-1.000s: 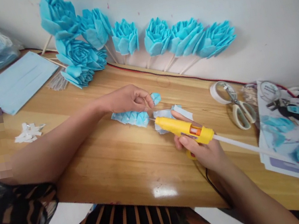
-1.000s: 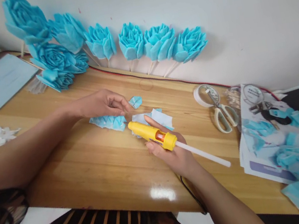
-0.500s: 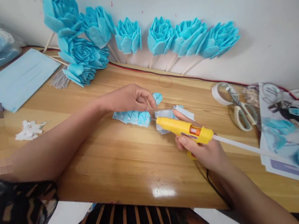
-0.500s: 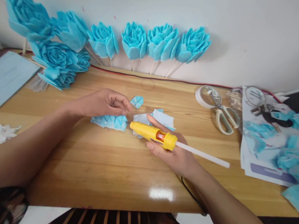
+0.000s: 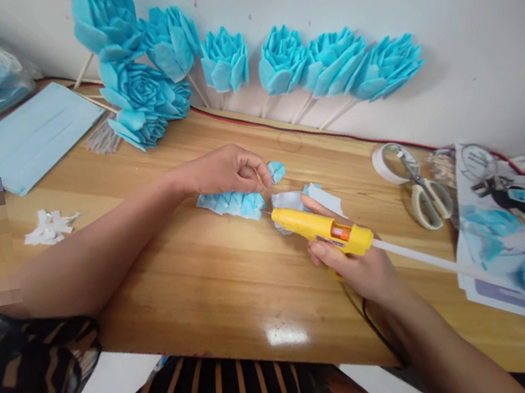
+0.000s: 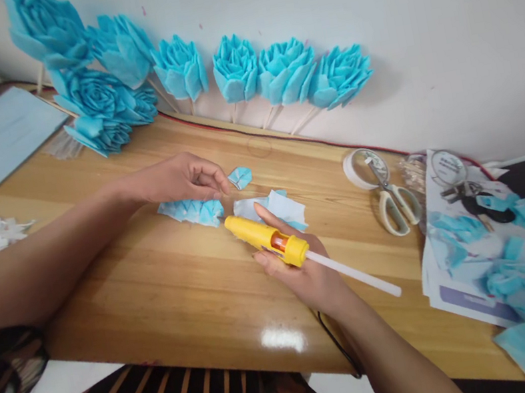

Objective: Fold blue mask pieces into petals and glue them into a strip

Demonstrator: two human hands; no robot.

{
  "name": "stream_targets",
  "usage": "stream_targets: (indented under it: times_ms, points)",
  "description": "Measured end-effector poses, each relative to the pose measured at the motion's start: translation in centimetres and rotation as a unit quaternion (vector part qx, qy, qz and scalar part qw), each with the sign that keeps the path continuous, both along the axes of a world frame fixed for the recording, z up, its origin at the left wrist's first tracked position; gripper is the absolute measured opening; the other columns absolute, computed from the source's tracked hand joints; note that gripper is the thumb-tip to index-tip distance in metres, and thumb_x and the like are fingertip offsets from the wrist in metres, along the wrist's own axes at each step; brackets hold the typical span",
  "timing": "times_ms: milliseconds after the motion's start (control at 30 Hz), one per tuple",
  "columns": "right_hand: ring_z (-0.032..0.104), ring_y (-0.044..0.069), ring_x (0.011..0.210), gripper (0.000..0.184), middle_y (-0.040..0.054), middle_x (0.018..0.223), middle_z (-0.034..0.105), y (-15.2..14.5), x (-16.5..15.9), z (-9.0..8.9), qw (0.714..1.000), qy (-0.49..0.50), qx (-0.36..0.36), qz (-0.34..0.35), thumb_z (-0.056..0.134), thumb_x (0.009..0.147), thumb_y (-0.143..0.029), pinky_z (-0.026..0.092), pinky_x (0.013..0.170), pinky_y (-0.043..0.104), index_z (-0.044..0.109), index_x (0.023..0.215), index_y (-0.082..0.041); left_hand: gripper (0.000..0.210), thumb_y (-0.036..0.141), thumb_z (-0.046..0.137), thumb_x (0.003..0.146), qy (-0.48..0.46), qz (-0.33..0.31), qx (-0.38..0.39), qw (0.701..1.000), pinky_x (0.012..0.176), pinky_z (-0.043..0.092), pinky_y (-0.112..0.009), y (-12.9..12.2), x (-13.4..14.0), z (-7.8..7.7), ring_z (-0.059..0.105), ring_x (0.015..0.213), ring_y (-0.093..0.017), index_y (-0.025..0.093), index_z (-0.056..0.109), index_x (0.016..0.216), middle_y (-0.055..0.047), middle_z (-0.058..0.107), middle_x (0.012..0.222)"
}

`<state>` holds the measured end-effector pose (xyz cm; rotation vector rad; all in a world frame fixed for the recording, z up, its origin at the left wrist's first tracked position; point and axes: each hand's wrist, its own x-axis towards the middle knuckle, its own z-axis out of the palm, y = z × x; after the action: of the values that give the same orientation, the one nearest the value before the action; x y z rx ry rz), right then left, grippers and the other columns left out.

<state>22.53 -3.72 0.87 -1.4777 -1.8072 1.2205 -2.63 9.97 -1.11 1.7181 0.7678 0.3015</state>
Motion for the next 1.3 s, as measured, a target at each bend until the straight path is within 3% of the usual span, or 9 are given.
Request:
stream_targets:
  times_ms: [233, 500, 833, 1100, 1300]
  points:
    - [0.05, 0.014, 0.058, 0.052, -0.0029, 0.064, 0.058, -0.1, 0.0, -0.1, 1.0, -0.005, -0.002, -0.001, 0.064, 0.088, -0.036, 0.051, 0.062, 0.03, 0.063, 0.138, -0.024, 0.031, 0.038, 0.071, 0.081, 0.038, 0.018, -0.002, 0.999, 0.058, 0.041, -0.023, -0.1, 0.0, 0.4, 0.056, 0.062, -0.013, 0.015, 0.074, 0.101, -0.002, 0.07, 0.072]
    - [0.051, 0.013, 0.06, 0.053, -0.0029, 0.065, 0.059, -0.2, 0.0, -0.3, 1.0, -0.012, -0.006, 0.005, 0.064, 0.088, -0.036, 0.051, 0.065, 0.029, 0.062, 0.14, -0.023, 0.036, 0.04, 0.071, 0.081, 0.004, -0.012, 0.015, 1.0, 0.052, 0.034, -0.019, 0.2, -0.3, 0.0, 0.046, 0.055, -0.008, 0.011, 0.071, 0.103, 0.0, 0.06, 0.064]
    - [0.049, 0.012, 0.058, 0.058, -0.002, 0.072, 0.063, -0.2, 0.2, -0.3, 1.0, -0.019, -0.006, 0.011, 0.064, 0.088, -0.037, 0.051, 0.067, 0.03, 0.057, 0.145, -0.025, 0.037, 0.04, 0.073, 0.081, -0.007, -0.005, 0.007, 1.0, 0.051, 0.032, -0.019, 0.2, -0.3, 0.1, 0.043, 0.054, -0.008, 0.01, 0.071, 0.102, 0.001, 0.057, 0.062]
    - [0.052, 0.013, 0.061, 0.051, 0.0001, 0.079, 0.068, -0.2, 0.4, -0.5, 0.999, -0.031, -0.008, 0.002, 0.064, 0.089, -0.04, 0.052, 0.071, 0.032, 0.063, 0.138, -0.025, 0.035, 0.039, 0.075, 0.08, -0.012, 0.003, -0.003, 1.0, 0.049, 0.029, -0.019, 0.1, -0.2, 0.4, 0.042, 0.052, -0.007, 0.011, 0.071, 0.1, 0.002, 0.057, 0.061]
    - [0.065, 0.018, 0.08, 0.035, 0.0033, 0.087, 0.073, 0.1, 1.2, -0.1, 0.997, 0.043, -0.03, 0.063, 0.065, 0.091, -0.039, 0.055, 0.077, 0.032, 0.071, 0.122, -0.023, 0.036, 0.04, 0.078, 0.078, -0.011, 0.006, -0.007, 1.0, 0.049, 0.029, -0.02, 0.2, -0.3, 0.3, 0.043, 0.053, -0.008, 0.011, 0.071, 0.099, 0.001, 0.056, 0.06]
